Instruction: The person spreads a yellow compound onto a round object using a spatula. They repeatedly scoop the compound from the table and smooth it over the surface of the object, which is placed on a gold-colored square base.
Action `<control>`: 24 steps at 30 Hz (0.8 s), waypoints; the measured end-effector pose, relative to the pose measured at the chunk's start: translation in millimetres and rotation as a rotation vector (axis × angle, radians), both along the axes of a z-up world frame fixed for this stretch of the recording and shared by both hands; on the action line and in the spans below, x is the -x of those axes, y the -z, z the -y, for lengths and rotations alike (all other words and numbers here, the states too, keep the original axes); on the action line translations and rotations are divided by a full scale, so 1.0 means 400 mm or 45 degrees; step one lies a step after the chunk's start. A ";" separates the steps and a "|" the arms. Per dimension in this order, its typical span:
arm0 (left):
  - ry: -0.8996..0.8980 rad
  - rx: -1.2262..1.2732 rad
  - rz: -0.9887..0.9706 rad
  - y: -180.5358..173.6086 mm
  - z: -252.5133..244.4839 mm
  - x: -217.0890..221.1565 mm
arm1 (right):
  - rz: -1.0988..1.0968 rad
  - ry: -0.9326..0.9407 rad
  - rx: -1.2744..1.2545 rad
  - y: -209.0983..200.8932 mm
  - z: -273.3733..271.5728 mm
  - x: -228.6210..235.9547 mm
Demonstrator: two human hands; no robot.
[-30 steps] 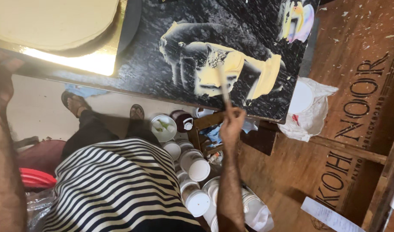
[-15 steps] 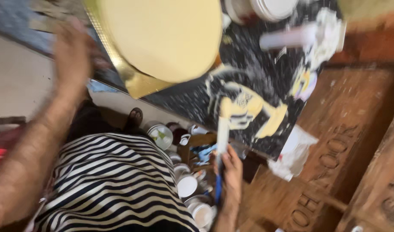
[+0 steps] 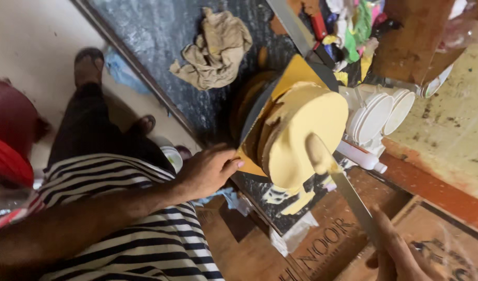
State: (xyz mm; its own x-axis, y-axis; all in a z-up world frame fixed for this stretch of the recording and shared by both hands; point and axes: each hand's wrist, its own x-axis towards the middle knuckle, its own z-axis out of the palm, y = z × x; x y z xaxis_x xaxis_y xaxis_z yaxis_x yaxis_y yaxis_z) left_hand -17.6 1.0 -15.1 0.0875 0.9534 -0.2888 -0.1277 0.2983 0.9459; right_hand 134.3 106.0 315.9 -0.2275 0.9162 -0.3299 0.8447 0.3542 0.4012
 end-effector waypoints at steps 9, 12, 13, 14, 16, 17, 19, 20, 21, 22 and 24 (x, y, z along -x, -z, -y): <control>0.152 0.033 0.143 0.009 -0.018 0.021 | 1.118 -0.844 0.249 0.078 -0.178 0.340; 0.165 0.015 0.155 0.005 -0.021 0.019 | 1.212 -0.821 0.337 0.097 -0.203 0.397; 0.156 -0.008 0.159 0.009 -0.023 0.020 | 1.210 -0.794 0.369 0.102 -0.196 0.406; 0.146 -0.030 0.163 0.011 -0.022 0.019 | 1.217 -0.822 0.364 0.104 -0.184 0.410; 0.011 -0.098 0.141 0.015 -0.019 0.018 | 1.227 -0.871 0.349 0.104 -0.144 0.410; -0.056 -0.135 0.129 0.018 -0.018 0.016 | 1.256 -0.883 0.312 0.104 -0.129 0.409; 0.020 -0.087 0.193 0.019 -0.017 0.006 | 1.316 -0.902 0.231 0.103 -0.116 0.412; 0.059 -0.067 0.225 0.018 -0.015 -0.001 | 1.348 -0.909 0.187 0.104 -0.120 0.420; 0.068 -0.070 0.231 0.015 -0.010 -0.008 | 1.374 -0.923 0.149 0.107 -0.128 0.431; 0.078 -0.072 0.236 0.011 -0.003 -0.013 | 1.376 -0.935 0.131 0.117 -0.142 0.446; 0.089 -0.087 0.226 0.013 0.003 -0.016 | 1.346 -0.952 0.104 0.145 -0.185 0.485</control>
State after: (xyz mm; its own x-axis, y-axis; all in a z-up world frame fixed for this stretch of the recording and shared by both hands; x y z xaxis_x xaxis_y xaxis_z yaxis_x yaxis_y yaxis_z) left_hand -11.4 -0.2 -20.2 0.1981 0.9599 -0.1981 -0.2753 0.2485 0.9287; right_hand -59.7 180.0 257.9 -0.2688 0.6497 -0.7111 -0.2783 0.6544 0.7031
